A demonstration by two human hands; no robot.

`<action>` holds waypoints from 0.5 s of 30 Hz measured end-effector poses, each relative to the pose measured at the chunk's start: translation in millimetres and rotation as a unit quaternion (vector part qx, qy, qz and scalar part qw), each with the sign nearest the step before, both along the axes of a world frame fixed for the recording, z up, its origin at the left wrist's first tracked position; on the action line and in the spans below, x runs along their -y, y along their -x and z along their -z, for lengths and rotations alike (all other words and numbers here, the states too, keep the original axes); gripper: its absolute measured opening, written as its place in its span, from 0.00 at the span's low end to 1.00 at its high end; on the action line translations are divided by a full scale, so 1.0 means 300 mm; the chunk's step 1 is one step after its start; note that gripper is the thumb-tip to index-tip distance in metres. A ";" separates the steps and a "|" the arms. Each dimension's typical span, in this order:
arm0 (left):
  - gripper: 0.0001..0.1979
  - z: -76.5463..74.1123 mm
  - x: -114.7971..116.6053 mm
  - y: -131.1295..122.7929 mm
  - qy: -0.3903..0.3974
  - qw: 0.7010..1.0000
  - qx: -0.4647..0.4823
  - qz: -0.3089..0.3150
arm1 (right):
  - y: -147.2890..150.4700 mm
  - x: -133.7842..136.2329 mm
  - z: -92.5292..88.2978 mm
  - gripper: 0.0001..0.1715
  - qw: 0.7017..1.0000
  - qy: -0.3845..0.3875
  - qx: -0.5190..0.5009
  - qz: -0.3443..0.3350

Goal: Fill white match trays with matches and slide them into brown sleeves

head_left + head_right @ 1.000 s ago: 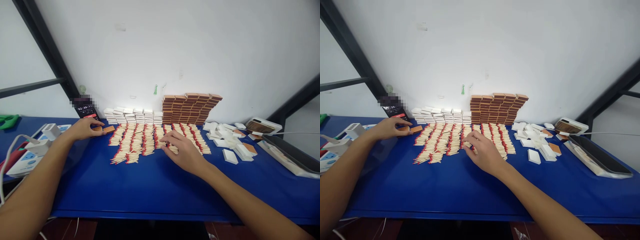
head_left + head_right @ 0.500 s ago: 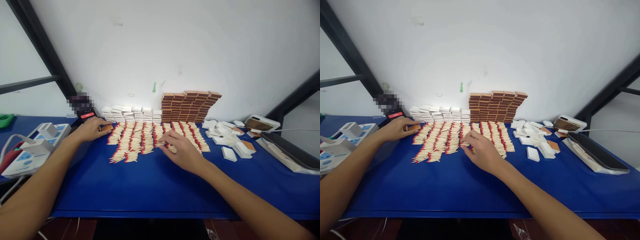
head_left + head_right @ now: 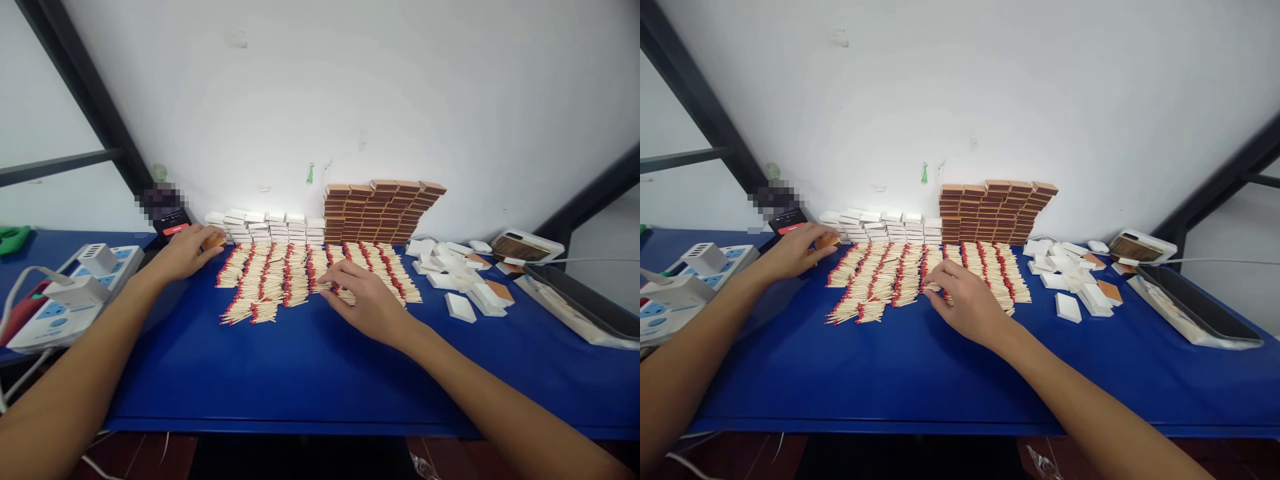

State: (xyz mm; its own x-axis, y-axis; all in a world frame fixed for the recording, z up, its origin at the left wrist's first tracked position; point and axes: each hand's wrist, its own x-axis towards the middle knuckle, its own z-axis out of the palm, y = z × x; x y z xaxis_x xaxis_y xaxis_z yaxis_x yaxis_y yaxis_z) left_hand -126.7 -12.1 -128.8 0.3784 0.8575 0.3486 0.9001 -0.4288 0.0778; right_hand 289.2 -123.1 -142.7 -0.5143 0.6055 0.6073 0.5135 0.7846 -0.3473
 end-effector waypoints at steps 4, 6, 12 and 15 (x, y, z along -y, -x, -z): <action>0.19 -0.017 0.022 -0.032 0.017 0.998 0.063 0.002 | -0.001 -0.002 0.001 0.07 1.000 0.004 0.001 -0.002; 0.20 -0.023 0.032 -0.045 0.021 0.996 0.086 -0.006 | -0.001 -0.002 0.000 0.07 1.000 0.006 0.002 -0.001; 0.35 -0.017 0.036 -0.041 0.033 0.995 0.050 -0.078 | 0.001 0.000 0.000 0.06 1.000 0.002 0.001 -0.005; 0.37 -0.014 0.035 -0.030 0.036 0.992 0.047 -0.114 | 0.002 0.001 0.002 0.07 1.000 -0.001 0.003 -0.004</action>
State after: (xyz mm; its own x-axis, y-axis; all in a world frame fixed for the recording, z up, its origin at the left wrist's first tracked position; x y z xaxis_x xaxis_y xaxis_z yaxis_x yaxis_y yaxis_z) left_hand -117.7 -22.5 -124.8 0.1403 0.9410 0.3078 0.9603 -0.2051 0.1892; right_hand 288.6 -123.2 -143.1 -0.5224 0.6000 0.6059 0.5094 0.7894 -0.3426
